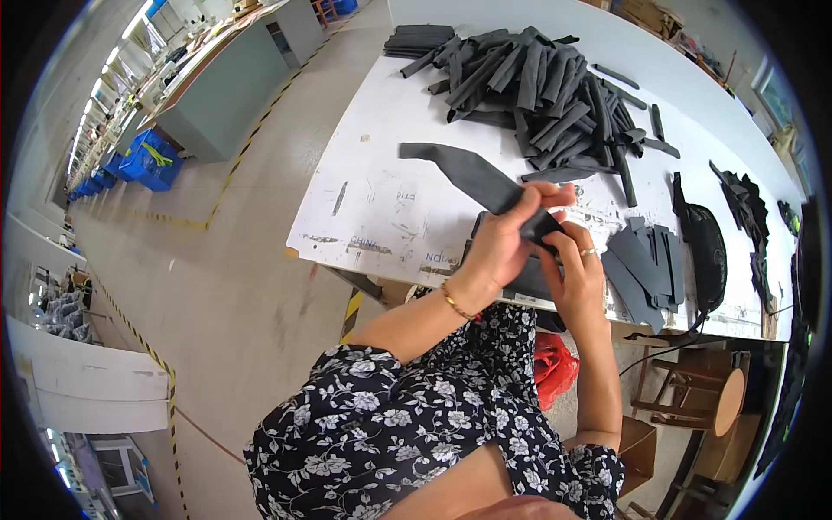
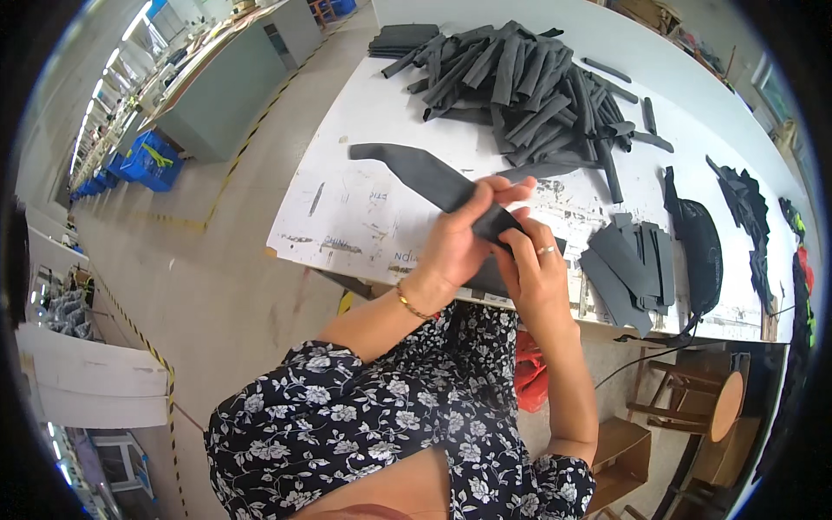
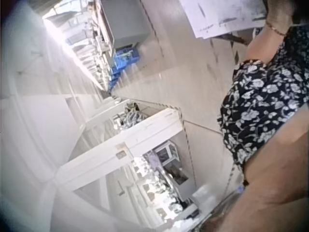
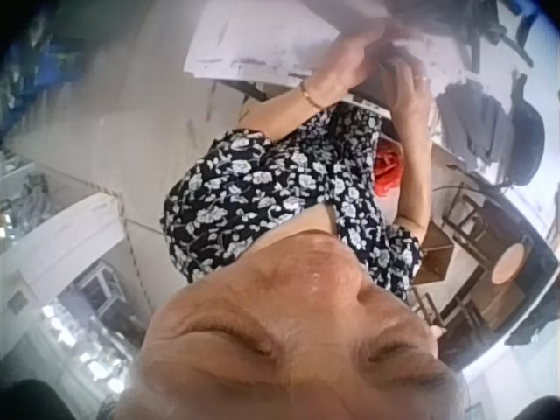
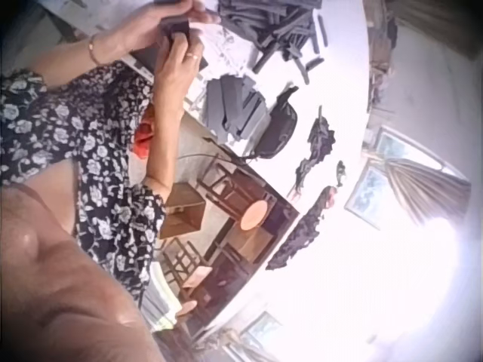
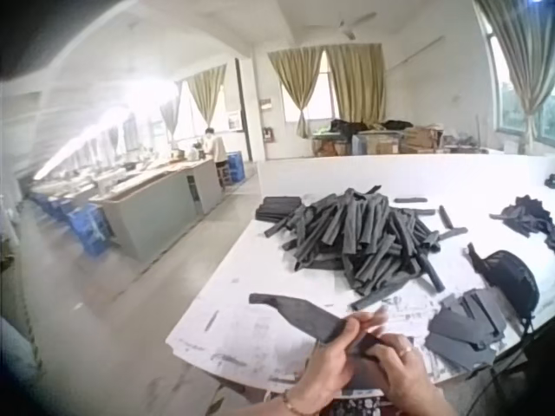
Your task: The person repeatedly picks up a long, dark gray fabric strip and a rectangular fabric piece from a table. They insert the strip into a pocket or sleeve on the rectangular piece and then place the assembled unit onto a growing stack. This process is repeated continuously throughout the clip.
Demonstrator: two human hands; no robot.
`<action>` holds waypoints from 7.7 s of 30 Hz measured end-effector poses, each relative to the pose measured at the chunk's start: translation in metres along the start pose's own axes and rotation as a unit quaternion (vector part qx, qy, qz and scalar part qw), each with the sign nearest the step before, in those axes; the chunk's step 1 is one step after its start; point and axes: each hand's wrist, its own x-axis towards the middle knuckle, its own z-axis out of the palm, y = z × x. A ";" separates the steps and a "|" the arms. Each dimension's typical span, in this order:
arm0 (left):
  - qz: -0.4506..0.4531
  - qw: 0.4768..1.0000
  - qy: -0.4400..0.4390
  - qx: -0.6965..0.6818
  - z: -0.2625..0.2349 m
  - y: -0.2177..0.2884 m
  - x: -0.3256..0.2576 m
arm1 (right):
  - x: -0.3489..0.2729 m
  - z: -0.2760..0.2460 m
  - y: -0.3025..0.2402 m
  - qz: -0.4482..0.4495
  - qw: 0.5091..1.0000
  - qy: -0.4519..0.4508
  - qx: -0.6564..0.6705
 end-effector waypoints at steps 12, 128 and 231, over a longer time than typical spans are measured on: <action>0.121 0.992 0.027 -0.008 0.007 0.019 -0.010 | 0.014 -0.007 0.006 -0.131 0.989 0.057 -0.040; -0.077 0.995 0.062 0.023 -0.042 0.046 0.073 | 0.000 -0.038 0.019 0.128 0.989 0.046 0.054; 0.157 0.986 -0.047 0.013 0.016 0.016 0.002 | -0.007 0.003 -0.002 0.218 0.906 0.197 0.303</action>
